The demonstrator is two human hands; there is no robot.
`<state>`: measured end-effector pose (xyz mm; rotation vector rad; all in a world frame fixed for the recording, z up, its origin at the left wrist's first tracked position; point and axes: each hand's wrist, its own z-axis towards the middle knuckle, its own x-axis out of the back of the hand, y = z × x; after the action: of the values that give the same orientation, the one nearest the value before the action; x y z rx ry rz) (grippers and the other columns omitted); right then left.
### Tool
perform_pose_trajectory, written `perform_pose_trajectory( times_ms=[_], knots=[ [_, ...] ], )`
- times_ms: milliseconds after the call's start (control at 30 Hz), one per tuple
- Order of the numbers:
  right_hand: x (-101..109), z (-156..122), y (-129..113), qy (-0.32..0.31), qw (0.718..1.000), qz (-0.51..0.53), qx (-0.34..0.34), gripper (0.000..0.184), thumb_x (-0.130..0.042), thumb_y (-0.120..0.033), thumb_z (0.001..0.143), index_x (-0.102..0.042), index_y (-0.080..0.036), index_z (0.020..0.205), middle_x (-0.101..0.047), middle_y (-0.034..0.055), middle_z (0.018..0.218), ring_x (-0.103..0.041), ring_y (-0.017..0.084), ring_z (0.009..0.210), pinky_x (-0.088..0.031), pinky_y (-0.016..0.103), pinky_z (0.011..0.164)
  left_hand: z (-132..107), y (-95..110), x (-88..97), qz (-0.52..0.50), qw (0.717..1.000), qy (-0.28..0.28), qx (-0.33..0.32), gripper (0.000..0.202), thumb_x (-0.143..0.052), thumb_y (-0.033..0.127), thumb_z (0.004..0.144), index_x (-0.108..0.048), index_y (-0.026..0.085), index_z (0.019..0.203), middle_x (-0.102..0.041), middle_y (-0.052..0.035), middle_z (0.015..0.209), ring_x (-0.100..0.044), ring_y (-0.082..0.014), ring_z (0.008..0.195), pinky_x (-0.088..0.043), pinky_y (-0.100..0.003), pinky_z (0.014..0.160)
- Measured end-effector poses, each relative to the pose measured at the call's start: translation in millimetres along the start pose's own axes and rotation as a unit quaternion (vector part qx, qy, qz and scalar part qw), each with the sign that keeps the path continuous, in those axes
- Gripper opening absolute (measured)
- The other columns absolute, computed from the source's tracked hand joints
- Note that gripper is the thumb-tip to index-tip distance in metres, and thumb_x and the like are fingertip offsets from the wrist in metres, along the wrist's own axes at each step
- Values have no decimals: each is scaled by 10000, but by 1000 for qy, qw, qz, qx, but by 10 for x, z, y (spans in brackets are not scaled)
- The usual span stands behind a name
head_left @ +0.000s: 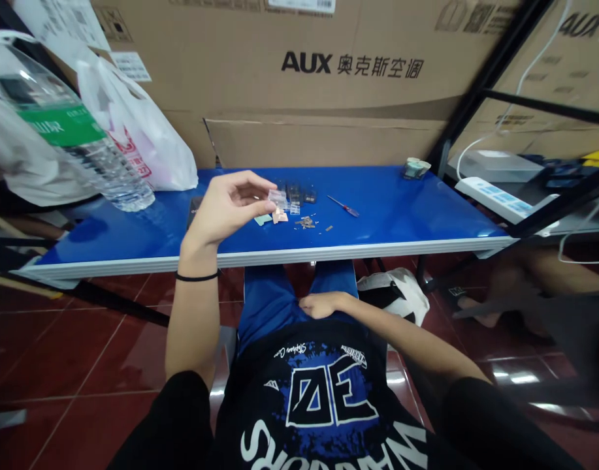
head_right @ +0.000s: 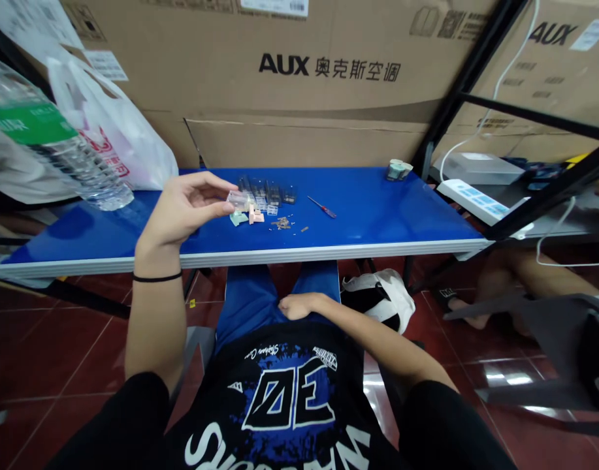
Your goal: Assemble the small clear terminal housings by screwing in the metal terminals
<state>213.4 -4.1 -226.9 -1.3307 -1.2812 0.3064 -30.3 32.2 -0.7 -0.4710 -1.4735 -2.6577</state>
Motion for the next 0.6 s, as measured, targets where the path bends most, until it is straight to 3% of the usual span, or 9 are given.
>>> perform_pose_trajectory(
  times_ms=[133,167,233,267,300,400,467,533,600],
  knots=[
    [-85,-39,-212,16,1000,-4,22,340,-611,-137,964,-716,-150,1287,-727,166,1346,-703,266,1240,-531,404,1105,-14,37,-3,-13,1000,-15,10,454,-994,457,659,-808,195,979,-824,-53,933,-800,-210,875,-672,-308,829],
    [-98,-67,-260,-20,999,25,40,336,-615,-166,983,-706,-176,1306,-746,140,1310,-736,234,1182,-560,367,1061,-13,44,-6,-14,1000,-15,11,455,-995,458,659,-807,193,978,-824,-56,927,-802,-213,873,-674,-312,828],
    [-112,-99,-323,-160,973,159,46,318,-616,-217,1016,-689,-194,1325,-784,115,1201,-793,204,1054,-611,334,963,-10,56,-18,-15,1000,-15,10,459,-995,462,662,-805,182,973,-823,-68,918,-804,-224,867,-680,-325,822],
    [-106,-96,-338,-184,960,209,32,294,-636,-235,1013,-699,-179,1295,-795,106,1139,-807,192,989,-627,315,917,-8,63,-26,-15,1000,-17,9,460,-994,463,665,-803,176,971,-822,-74,912,-805,-229,860,-683,-330,812],
    [-87,-83,-343,-173,955,239,13,271,-652,-247,1005,-713,-145,1248,-796,103,1102,-807,181,953,-632,296,896,-8,70,-33,-17,1000,-20,9,460,-992,462,670,-801,171,971,-820,-81,907,-806,-233,850,-685,-334,798],
    [57,-39,-344,-32,974,224,-19,173,-667,-226,978,-752,-102,1065,-792,95,1077,-770,157,952,-627,256,890,-12,90,-39,-24,999,-34,7,453,-987,457,684,-796,170,977,-816,-91,902,-808,-240,819,-686,-333,748],
    [194,-80,-383,-6,980,197,-12,126,-690,-175,950,-768,-132,1039,-802,86,1063,-760,166,962,-629,269,889,-14,96,-27,-25,999,-39,5,437,-983,452,692,-795,174,971,-816,-93,912,-807,-239,807,-688,-337,741],
    [340,-217,-476,-57,982,178,4,195,-788,-149,868,-788,-164,1062,-819,73,1014,-775,187,928,-638,293,860,-13,99,-11,-18,999,-37,6,419,-979,444,699,-798,176,964,-817,-95,914,-804,-236,798,-691,-343,749],
    [507,-424,-606,-164,970,171,60,344,-877,-209,798,-796,-167,1129,-827,77,1040,-791,205,935,-640,306,869,-10,102,1,-9,999,-36,9,411,-975,441,703,-801,177,965,-818,-98,911,-803,-238,792,-692,-348,750]
  ],
)
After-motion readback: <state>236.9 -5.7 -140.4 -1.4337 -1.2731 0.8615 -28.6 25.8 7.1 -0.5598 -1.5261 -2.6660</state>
